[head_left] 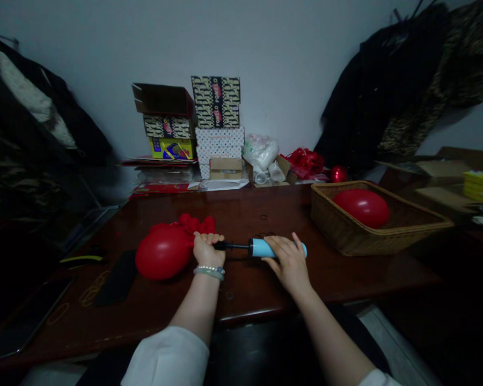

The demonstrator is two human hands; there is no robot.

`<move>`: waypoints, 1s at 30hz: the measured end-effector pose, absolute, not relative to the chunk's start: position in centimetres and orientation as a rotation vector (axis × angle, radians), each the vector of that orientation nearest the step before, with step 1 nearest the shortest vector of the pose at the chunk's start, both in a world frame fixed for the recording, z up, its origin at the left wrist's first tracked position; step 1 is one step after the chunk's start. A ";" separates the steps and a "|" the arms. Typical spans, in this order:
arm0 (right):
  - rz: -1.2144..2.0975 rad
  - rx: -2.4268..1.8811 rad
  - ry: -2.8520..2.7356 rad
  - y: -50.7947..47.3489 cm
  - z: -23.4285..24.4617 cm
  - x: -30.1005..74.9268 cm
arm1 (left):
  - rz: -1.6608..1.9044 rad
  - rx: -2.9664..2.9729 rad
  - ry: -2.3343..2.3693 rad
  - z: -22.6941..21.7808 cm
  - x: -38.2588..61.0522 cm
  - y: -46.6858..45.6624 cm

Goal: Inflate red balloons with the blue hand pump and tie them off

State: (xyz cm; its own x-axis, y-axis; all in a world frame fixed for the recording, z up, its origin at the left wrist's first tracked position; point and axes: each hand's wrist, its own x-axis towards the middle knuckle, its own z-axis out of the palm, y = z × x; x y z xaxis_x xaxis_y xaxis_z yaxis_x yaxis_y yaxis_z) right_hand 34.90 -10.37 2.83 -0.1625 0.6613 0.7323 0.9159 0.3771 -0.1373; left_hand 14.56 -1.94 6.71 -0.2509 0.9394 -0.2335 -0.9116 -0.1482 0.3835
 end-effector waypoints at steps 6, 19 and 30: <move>-0.398 -1.398 -1.910 -11.0 2.8 33.9 | 1.709 0.045 0.570 6.2 16.9 -2.6; -0.492 -1.373 -1.919 -10.5 3.5 37.6 | 1.742 0.035 0.563 7.9 14.5 -1.9; -0.448 -1.367 -1.865 -10.3 2.9 36.4 | 1.754 0.021 0.537 7.4 15.1 -2.0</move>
State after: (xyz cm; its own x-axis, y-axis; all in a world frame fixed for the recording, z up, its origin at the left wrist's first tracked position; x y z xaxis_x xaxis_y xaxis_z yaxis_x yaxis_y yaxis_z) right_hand 36.38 -10.35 2.86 -0.1319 0.6498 0.7486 0.9187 0.3637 -0.1538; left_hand 15.06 -2.02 7.43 -0.2600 0.9275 -0.2687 -0.9189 -0.1522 0.3638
